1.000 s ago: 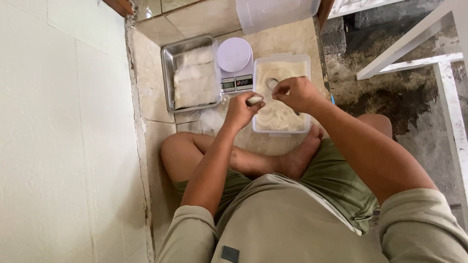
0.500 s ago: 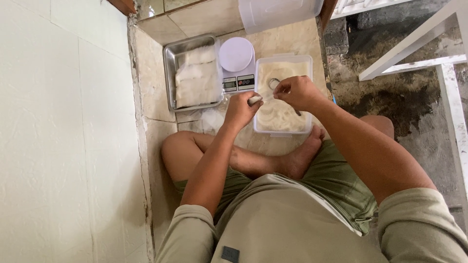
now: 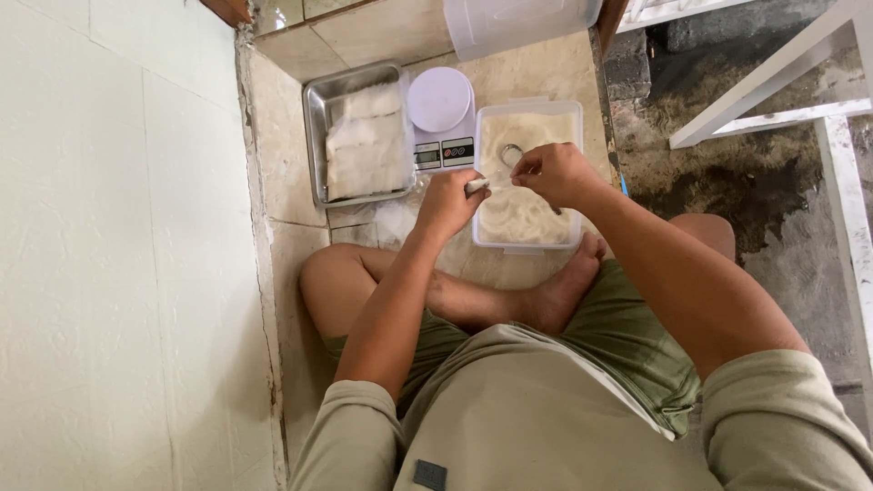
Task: The person scoops a white powder from a plastic container using a spoon and fills small plastic bags. Each filled bag is then placed on a digital scale to check the weight before being set aside in a metal tray.
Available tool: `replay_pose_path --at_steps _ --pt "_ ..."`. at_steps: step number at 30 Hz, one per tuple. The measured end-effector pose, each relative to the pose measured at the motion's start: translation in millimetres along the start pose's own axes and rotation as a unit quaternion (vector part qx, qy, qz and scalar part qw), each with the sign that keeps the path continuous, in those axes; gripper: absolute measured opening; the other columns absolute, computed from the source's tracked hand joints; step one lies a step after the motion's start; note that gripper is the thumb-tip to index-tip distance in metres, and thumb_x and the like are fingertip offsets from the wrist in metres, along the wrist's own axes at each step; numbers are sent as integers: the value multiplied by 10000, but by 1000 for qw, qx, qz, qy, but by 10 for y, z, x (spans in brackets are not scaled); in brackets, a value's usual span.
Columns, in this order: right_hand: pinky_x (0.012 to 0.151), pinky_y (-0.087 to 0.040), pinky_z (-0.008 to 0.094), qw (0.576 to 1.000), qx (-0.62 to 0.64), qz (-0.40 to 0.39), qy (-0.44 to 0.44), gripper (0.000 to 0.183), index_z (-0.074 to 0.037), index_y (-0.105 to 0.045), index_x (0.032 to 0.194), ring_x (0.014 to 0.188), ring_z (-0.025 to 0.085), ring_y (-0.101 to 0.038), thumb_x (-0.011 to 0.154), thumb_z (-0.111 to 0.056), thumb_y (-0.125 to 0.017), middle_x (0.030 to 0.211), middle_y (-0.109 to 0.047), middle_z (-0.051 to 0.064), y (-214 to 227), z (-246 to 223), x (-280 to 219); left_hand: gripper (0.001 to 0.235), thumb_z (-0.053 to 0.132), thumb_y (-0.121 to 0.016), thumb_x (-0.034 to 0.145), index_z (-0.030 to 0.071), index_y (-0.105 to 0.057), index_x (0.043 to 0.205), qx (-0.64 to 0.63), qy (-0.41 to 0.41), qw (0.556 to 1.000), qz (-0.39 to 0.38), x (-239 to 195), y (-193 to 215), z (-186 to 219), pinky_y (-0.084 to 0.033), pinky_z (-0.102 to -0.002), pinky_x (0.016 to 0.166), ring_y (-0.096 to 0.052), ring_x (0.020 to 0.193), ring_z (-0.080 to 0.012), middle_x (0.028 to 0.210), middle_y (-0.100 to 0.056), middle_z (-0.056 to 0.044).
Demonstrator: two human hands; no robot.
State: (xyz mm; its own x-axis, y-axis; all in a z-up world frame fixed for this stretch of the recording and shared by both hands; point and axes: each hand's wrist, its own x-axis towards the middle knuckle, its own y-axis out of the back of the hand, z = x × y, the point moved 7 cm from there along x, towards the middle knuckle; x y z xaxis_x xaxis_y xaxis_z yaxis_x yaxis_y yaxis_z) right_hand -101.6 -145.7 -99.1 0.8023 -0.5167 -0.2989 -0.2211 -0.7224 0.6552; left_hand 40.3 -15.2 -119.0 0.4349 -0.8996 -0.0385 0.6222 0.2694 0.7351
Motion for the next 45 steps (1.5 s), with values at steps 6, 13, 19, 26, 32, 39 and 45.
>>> replay_pose_path --at_steps 6,13,19,26,32,39,45 --pt "899 -592 432 1000 11 -6 -11 145 -228 -815 976 1030 225 -749 841 -279 -800 962 -804 -6 9 16 -6 115 193 -770 845 157 -782 954 28 -7 1000 -9 64 -33 -38 -589 -491 738 -734 847 -414 813 -745 -149" --pt "909 -598 434 1000 0 -14 -12 187 -221 -809 1012 1042 218 -744 844 -301 -798 1002 -804 -6 -19 56 22 126 231 -749 864 153 -783 957 47 4 999 -22 94 -38 -38 -599 -494 741 -737 840 -414 823 -749 -155" --pt "909 -597 423 1000 -9 -12 -5 189 -209 -812 1024 1042 212 -748 855 -295 -803 1028 -803 -5 8 -13 0 133 235 -750 863 143 -777 956 38 -4 999 -16 82 -28 -13 -593 -513 729 -737 833 -425 819 -746 -168" --pt "891 -598 427 1000 -6 5 9 143 -176 -794 999 1021 217 -752 875 -247 -779 1009 -792 13 -5 -11 52 163 243 -743 845 142 -761 972 0 11 1000 -15 47 -6 -16 -589 -517 757 -728 877 -442 844 -745 -181" --pt "877 -597 441 999 9 23 24 182 -134 -783 1043 1017 243 -752 883 -221 -792 1017 -787 49 -215 314 333 171 222 -740 843 120 -756 980 -33 35 999 -4 31 9 -20 -596 -495 777 -730 902 -446 874 -754 -191" --pt "875 -600 449 1000 -2 16 19 156 -154 -789 1024 1014 237 -755 891 -234 -777 1000 -791 31 61 -115 1 310 264 -817 731 153 -754 1014 -70 82 994 -11 33 -3 -80 -594 -493 825 -725 986 -430 945 -765 -174" --pt "879 -596 472 999 1 14 40 143 -144 -785 1009 1003 281 -754 887 -218 -769 1002 -788 66 -167 209 234 227 214 -772 781 144 -797 995 -78 86 993 -13 81 -91 -98 -609 -487 823 -739 963 -425 939 -785 -158"
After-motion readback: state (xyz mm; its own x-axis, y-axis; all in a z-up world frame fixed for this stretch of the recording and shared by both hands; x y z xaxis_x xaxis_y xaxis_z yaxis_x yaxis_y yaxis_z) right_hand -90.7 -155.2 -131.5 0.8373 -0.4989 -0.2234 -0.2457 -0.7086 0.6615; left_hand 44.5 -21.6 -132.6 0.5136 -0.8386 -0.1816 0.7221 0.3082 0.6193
